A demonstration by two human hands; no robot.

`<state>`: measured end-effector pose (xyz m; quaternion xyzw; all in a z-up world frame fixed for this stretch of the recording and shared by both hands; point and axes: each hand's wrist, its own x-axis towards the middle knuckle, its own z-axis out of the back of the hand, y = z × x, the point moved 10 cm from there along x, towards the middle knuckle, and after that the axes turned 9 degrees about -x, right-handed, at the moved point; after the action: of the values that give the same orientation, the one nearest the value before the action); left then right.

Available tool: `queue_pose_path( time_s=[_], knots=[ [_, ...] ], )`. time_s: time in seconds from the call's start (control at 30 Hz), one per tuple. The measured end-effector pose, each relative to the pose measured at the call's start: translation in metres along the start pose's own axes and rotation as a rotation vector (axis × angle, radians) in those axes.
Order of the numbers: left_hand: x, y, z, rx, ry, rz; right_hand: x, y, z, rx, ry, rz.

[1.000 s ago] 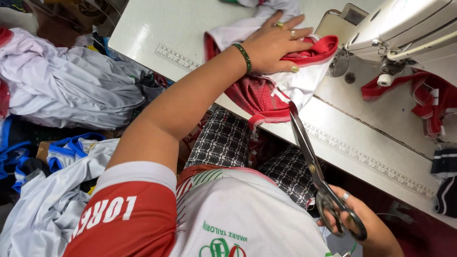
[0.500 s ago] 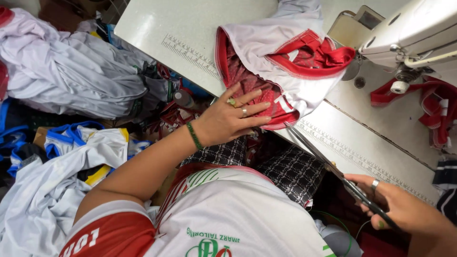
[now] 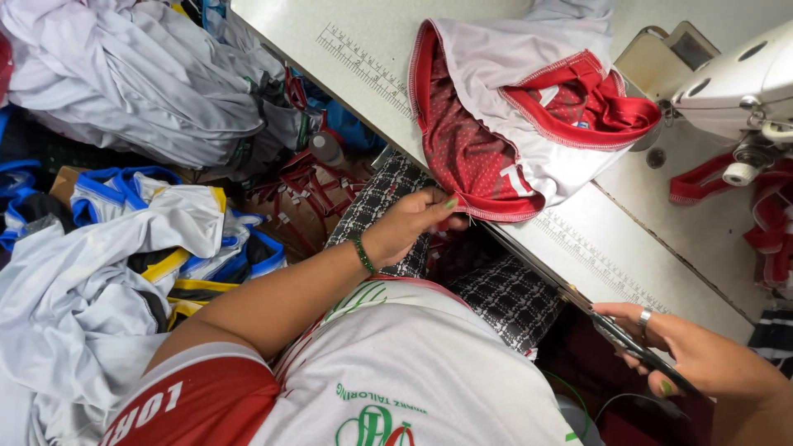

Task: Trimming excess fabric from a garment using scissors at a sewing station.

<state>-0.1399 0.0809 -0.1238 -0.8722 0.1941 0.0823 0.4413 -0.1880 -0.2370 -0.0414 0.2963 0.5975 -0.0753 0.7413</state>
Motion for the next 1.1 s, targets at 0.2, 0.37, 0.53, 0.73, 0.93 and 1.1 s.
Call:
queue_pose_path(
  time_s=[0.2, 0.37, 0.53, 0.73, 0.93, 1.1],
  knots=[
    [-0.010, 0.012, 0.001, -0.182, -0.112, 0.130, 0.015, 0.028, -0.002, -0.152, 0.067, 0.054],
    [-0.015, -0.002, -0.002, -0.211, -0.115, 0.094, 0.019, 0.071, -0.005, -0.518, 0.018, 0.120],
    [-0.020, 0.001, -0.002, -0.234, -0.142, 0.130, 0.024, 0.091, -0.011, -0.573, 0.002, 0.209],
    [-0.017, 0.005, 0.004, -0.227, -0.135, 0.138, 0.029, 0.080, -0.010, -0.292, -0.006, 0.358],
    [-0.017, 0.011, 0.003, -0.262, -0.111, 0.195, 0.021, 0.095, -0.017, -0.420, -0.059, 0.361],
    [-0.021, 0.002, 0.003, -0.305, -0.069, 0.191, 0.021, 0.102, -0.023, -0.436, -0.056, 0.431]
  ],
)
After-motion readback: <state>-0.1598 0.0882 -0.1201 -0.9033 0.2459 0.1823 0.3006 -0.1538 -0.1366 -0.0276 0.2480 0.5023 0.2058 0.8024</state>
